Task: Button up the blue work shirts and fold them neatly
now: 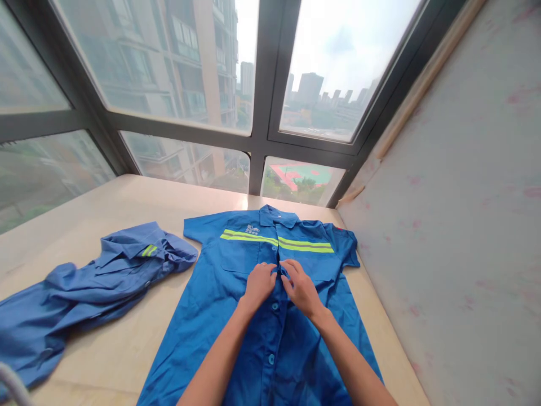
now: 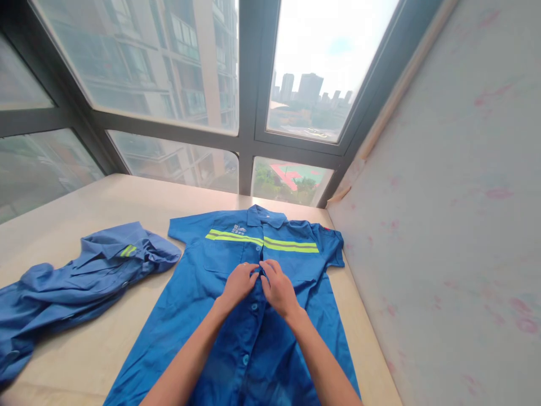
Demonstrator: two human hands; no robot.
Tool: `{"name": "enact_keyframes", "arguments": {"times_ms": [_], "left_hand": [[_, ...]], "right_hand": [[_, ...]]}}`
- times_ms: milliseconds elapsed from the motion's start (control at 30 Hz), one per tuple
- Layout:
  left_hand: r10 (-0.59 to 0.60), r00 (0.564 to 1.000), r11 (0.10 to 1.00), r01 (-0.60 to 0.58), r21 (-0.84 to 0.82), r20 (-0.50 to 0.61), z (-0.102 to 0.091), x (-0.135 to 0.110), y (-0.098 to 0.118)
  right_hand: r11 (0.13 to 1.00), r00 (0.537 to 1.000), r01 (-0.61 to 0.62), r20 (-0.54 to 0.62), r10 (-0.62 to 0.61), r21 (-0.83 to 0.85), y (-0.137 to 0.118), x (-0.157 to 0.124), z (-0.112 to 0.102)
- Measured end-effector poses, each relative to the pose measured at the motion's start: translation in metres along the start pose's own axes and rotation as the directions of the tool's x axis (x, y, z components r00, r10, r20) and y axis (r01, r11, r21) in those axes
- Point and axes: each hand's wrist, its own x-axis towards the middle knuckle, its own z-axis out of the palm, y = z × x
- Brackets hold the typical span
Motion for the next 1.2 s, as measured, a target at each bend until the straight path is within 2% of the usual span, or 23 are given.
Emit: {"name": "enact_keyframes", "arguments": {"times_ms": [67,133,200,267,367,533,700,867,1000,1100,1200], "left_hand": [[0.012,0.998,1.000,-0.012,0.005,0.069,0.004,0.014,-0.006],[0.034,0.991,0.999,-0.032,-0.017,0.127,0.005,0.023,-0.015],[0.068,0.983,0.997,-0.059,-0.054,0.170,0.004,0.027,-0.023],[0.086,0.977,0.994,-0.070,-0.087,0.197,0.002,0.028,-0.029],[0.099,0.975,0.989,-0.074,-0.126,0.201,0.000,0.026,-0.030],[0.064,0.992,0.980,-0.041,-0.196,0.113,0.005,0.021,-0.026],[-0.006,0.990,0.966,0.042,-0.256,0.140,0.003,0.025,-0.024],[-0.011,0.991,0.955,0.050,-0.292,0.134,0.000,0.026,-0.025],[-0.031,0.994,0.971,0.055,-0.232,0.107,0.003,0.024,-0.022],[-0.059,0.994,0.975,0.078,-0.206,0.096,0.005,0.024,-0.019],[-0.050,0.994,0.962,0.074,-0.264,0.096,0.003,0.025,-0.020]], "right_hand": [[0.999,0.986,0.026,0.164,-0.020,-0.034,-0.002,0.018,0.006],[0.993,0.951,0.017,0.309,0.021,-0.120,0.003,0.029,0.009],[0.983,0.916,0.021,0.397,0.054,-0.183,0.011,0.034,0.008],[0.978,0.902,0.041,0.429,0.052,-0.204,0.017,0.036,0.006],[0.972,0.909,0.058,0.415,0.042,-0.227,0.022,0.034,0.005],[0.961,0.939,0.064,0.342,0.033,-0.268,0.029,0.030,0.007],[0.982,0.964,0.087,0.264,-0.040,-0.169,0.035,0.026,0.011],[0.990,0.940,0.112,0.331,-0.078,-0.084,0.036,0.026,0.016],[0.987,0.941,0.120,0.330,-0.079,-0.108,0.036,0.026,0.017],[0.980,0.958,0.117,0.279,-0.069,-0.158,0.038,0.023,0.019],[0.980,0.980,0.124,0.177,-0.096,-0.157,0.041,0.018,0.025]]}}
